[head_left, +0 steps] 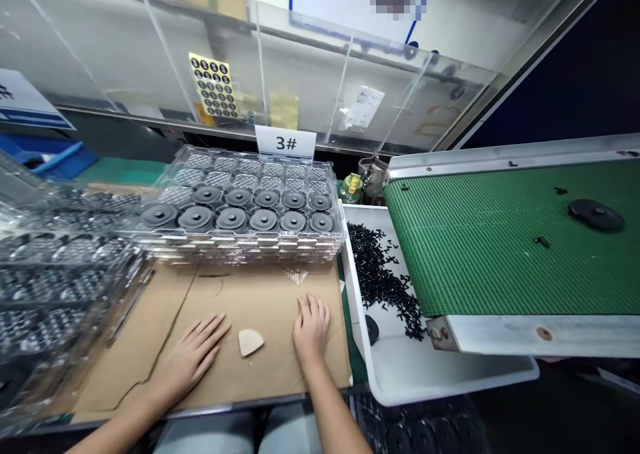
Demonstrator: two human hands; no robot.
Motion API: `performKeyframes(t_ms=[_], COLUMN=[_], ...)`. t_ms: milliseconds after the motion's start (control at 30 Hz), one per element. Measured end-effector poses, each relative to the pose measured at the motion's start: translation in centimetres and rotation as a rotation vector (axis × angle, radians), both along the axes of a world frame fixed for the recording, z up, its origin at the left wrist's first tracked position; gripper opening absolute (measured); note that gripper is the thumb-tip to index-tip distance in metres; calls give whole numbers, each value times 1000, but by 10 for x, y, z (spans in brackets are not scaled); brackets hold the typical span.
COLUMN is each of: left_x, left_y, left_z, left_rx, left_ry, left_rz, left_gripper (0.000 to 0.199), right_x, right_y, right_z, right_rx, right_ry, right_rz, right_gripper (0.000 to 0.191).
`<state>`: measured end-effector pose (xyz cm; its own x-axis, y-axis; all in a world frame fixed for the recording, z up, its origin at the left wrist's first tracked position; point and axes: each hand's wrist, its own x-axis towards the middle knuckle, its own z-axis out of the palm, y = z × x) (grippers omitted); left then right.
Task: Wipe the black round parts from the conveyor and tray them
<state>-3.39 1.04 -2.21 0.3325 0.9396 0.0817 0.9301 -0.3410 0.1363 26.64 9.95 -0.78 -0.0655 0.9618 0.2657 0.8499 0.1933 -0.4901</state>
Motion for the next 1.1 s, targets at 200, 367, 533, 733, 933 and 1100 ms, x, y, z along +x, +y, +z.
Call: performKeyframes(t_ms=[200,367,533,733,933,1100], left_x=[1,8,12,14,18,22], left_y=[-4,-1,-4,-2,-1,1], left_z=[3,12,14,9,16,24], left_rx=[122,132,121,159,39,-38], left_ry=[12,11,-30,-76,-138,-198], left_rz=[-35,-19,28,34,74,94], left_gripper=[54,53,51,53,58,60], right_x=[0,3,5,11,20,22], right_y=[0,2,5,7,10,14], right_z=[2,0,-5,-11,-22,-22], right_rx=[6,27,62,105,66,7], right_ry=[-56,-104,-125,-123,-131,-165], right_rz=[6,28,32,17,-1,-18], right_gripper=[44,43,42,41,41,45])
